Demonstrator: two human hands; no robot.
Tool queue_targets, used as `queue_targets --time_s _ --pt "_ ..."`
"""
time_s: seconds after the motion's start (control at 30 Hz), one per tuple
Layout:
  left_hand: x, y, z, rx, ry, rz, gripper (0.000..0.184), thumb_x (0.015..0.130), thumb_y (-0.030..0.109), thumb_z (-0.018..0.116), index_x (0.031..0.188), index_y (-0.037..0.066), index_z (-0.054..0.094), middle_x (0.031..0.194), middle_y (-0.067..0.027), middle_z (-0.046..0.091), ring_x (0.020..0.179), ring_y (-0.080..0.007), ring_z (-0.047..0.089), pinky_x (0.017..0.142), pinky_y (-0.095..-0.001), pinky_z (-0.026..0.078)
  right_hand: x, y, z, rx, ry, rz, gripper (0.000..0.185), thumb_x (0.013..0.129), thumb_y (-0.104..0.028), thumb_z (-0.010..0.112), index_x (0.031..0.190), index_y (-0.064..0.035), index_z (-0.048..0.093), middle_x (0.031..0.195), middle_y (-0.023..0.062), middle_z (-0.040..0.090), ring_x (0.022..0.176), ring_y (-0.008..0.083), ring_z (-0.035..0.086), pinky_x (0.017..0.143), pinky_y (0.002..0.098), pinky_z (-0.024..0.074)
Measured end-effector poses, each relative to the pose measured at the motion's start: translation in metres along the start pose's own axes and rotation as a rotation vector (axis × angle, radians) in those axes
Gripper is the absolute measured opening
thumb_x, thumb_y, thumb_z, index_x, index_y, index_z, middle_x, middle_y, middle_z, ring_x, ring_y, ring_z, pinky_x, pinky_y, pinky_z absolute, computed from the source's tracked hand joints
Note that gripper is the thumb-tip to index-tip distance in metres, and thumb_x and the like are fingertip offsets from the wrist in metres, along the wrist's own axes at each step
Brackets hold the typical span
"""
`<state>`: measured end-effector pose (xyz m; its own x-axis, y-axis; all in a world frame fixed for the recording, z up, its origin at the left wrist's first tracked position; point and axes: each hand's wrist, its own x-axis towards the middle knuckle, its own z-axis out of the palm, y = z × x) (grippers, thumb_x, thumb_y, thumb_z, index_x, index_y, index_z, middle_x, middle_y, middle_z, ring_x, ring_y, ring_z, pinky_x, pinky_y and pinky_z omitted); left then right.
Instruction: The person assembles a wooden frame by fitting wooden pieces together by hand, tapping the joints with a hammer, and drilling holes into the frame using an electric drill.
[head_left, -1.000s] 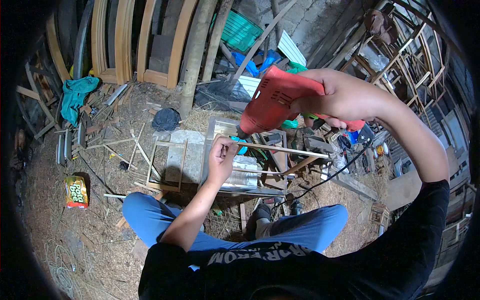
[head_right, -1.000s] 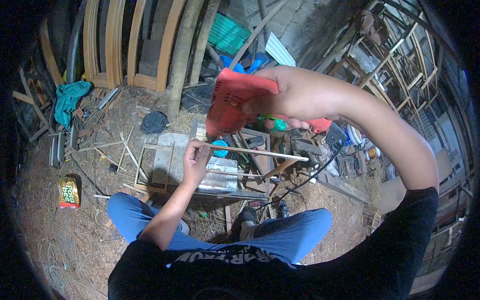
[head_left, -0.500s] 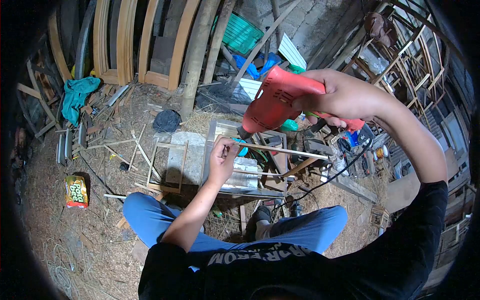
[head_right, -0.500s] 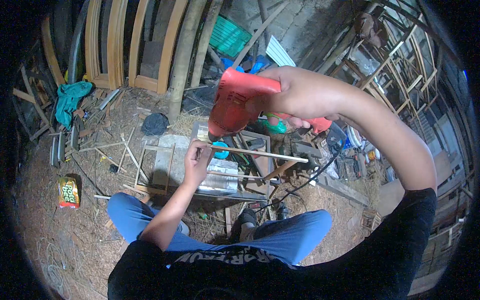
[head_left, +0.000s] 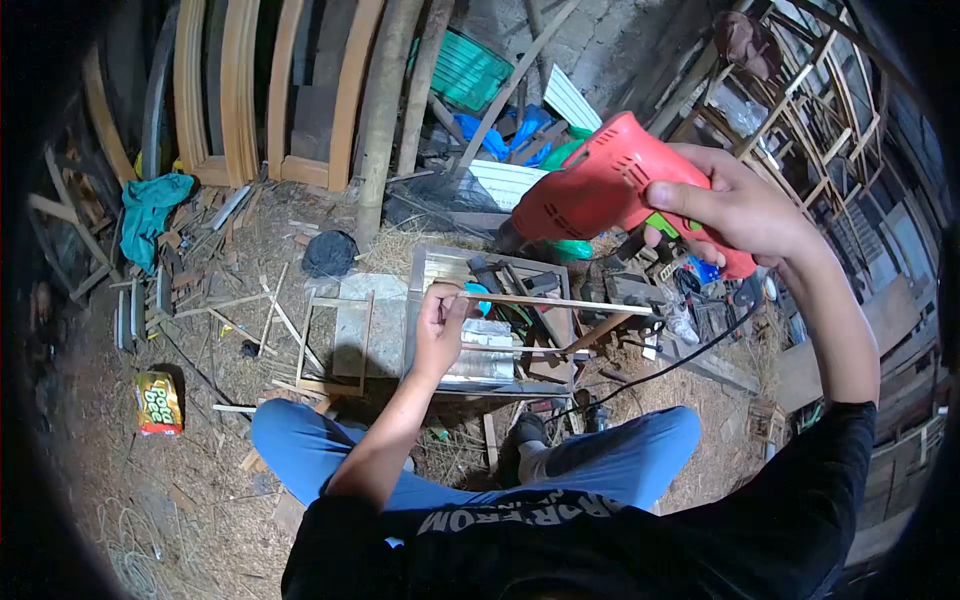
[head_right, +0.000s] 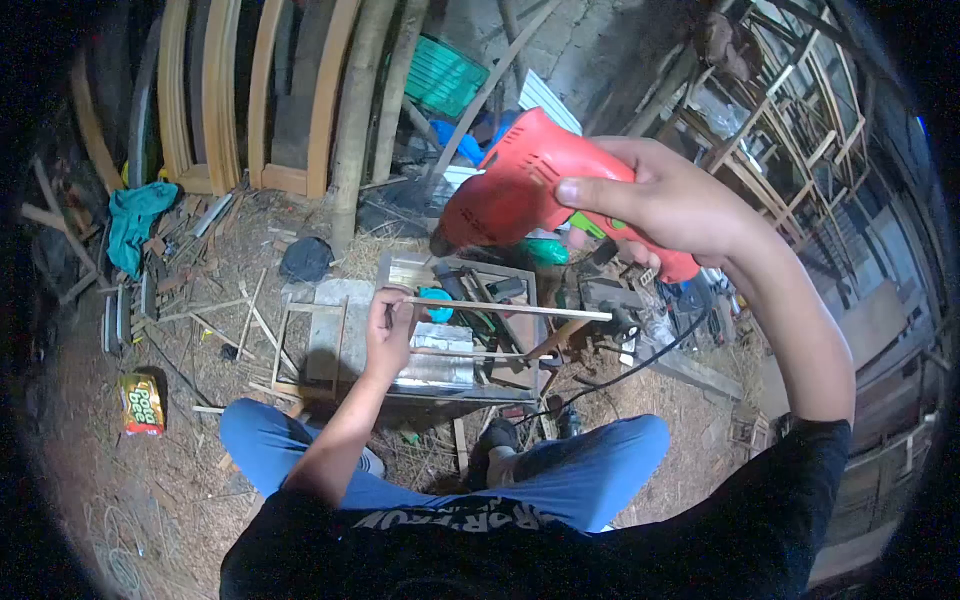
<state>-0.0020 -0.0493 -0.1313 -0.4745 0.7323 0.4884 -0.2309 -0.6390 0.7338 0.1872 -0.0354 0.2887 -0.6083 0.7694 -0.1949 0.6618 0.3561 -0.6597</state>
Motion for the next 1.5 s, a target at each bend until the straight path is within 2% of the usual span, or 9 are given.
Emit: queue_targets --time_s 0.1,0.13,0.27,0.53,0.87,1.03,1.23,1.33,1.5 --pt "0.004 0.002 -0.011 0.144 -0.012 0.013 0.01 0.109 0.01 0.058 0.116 0.004 0.054 0.086 0.0002 0.06 0.079 -0.0065 0.059 0.074 -0.0243 0.051 -0.021 0.017 -0.006 0.089 0.115 0.013 0.046 0.103 -0.038 0.069 0.128 -0.001 0.061 0.085 0.0038 0.072 0.044 0.0025 0.049 0.04 0.0191 0.0391" --pt "0.008 -0.003 -0.005 -0.101 0.054 -0.012 0.01 0.11 0.012 0.057 0.115 0.005 0.053 0.091 -0.0031 0.062 0.08 -0.0101 0.062 0.074 -0.027 0.053 -0.036 0.032 -0.009 0.144 0.189 0.031 0.046 0.103 -0.038 0.07 0.128 -0.0013 0.062 0.085 0.0039 0.073 0.044 0.0024 0.049 0.04 0.019 0.0387" --pt "0.012 0.006 -0.006 -0.032 0.044 -0.056 0.014 0.109 0.015 0.059 0.115 0.005 0.051 0.104 -0.0084 0.062 0.08 -0.0152 0.063 0.074 -0.0321 0.055 -0.071 0.072 -0.018 0.26 0.355 0.067 0.044 0.104 -0.037 0.068 0.129 -0.002 0.061 0.085 0.0041 0.074 0.042 0.0021 0.048 0.038 0.0185 0.0377" --pt "0.022 0.01 0.029 0.045 -0.022 0.034 0.018 0.11 0.017 0.058 0.119 0.005 0.05 0.122 -0.0101 0.058 0.088 -0.0171 0.067 0.08 -0.0318 0.056 -0.141 0.145 -0.027 0.425 0.747 0.221 0.042 0.105 -0.039 0.066 0.123 -0.0018 0.065 0.088 0.0055 0.077 0.043 0.004 0.052 0.038 0.0191 0.0436" --pt "0.015 0.014 0.126 0.042 -0.08 -0.012 0.023 0.11 0.024 0.059 0.119 0.005 0.049 0.12 -0.0109 0.058 0.087 -0.0179 0.066 0.076 -0.0319 0.057 -0.231 0.255 -0.036 0.737 1.059 0.255 0.038 0.104 -0.038 0.068 0.119 -0.0036 0.064 0.095 0.0066 0.075 0.052 0.0062 0.055 0.044 0.0201 0.046" --pt "0.009 -0.015 0.186 -0.025 -0.167 0.013 0.019 0.111 0.021 0.056 0.119 0.005 0.049 0.118 -0.011 0.058 0.091 -0.0169 0.064 0.076 -0.0325 0.058 -0.255 0.336 -0.033 0.905 1.169 0.233 0.037 0.103 -0.039 0.069 0.12 -0.0058 0.064 0.094 0.0047 0.075 0.051 0.0071 0.053 0.045 0.0223 0.0435" --pt "-0.019 -0.054 0.264 0.055 -0.238 -0.019 0.019 0.112 0.021 0.054 0.12 0.005 0.047 0.111 -0.0125 0.061 0.085 -0.018 0.065 0.077 -0.0327 0.056 -0.257 0.479 -0.012 1.162 1.343 0.168 0.031 0.104 -0.027 0.067 0.121 -0.0029 0.06 0.097 0.0086 0.075 0.059 0.0101 0.057 0.048 0.026 0.0492" --pt "-0.035 -0.073 0.295 0.075 -0.295 -0.057 0.019 0.112 0.021 0.055 0.119 0.005 0.046 0.112 -0.0132 0.061 0.086 -0.0179 0.065 0.077 -0.0331 0.055 -0.252 0.561 0.017 1.311 1.395 0.178 0.024 0.103 -0.019 0.064 0.12 -0.0031 0.06 0.094 0.007 0.073 0.059 0.0102 0.057 0.048 0.0263 0.0491" --pt "-0.06 -0.119 0.337 0.093 -0.384 -0.058 0.018 0.111 0.018 0.055 0.119 0.004 0.047 0.118 -0.0141 0.059 0.088 -0.0174 0.065 0.078 -0.0333 0.056 -0.245 0.673 0.106 1.542 1.4 0.291 0.019 0.103 -0.019 0.06 0.119 -0.0076 0.063 0.09 0.0041 0.069 0.059 0.0109 0.053 0.053 0.0272 0.0498"
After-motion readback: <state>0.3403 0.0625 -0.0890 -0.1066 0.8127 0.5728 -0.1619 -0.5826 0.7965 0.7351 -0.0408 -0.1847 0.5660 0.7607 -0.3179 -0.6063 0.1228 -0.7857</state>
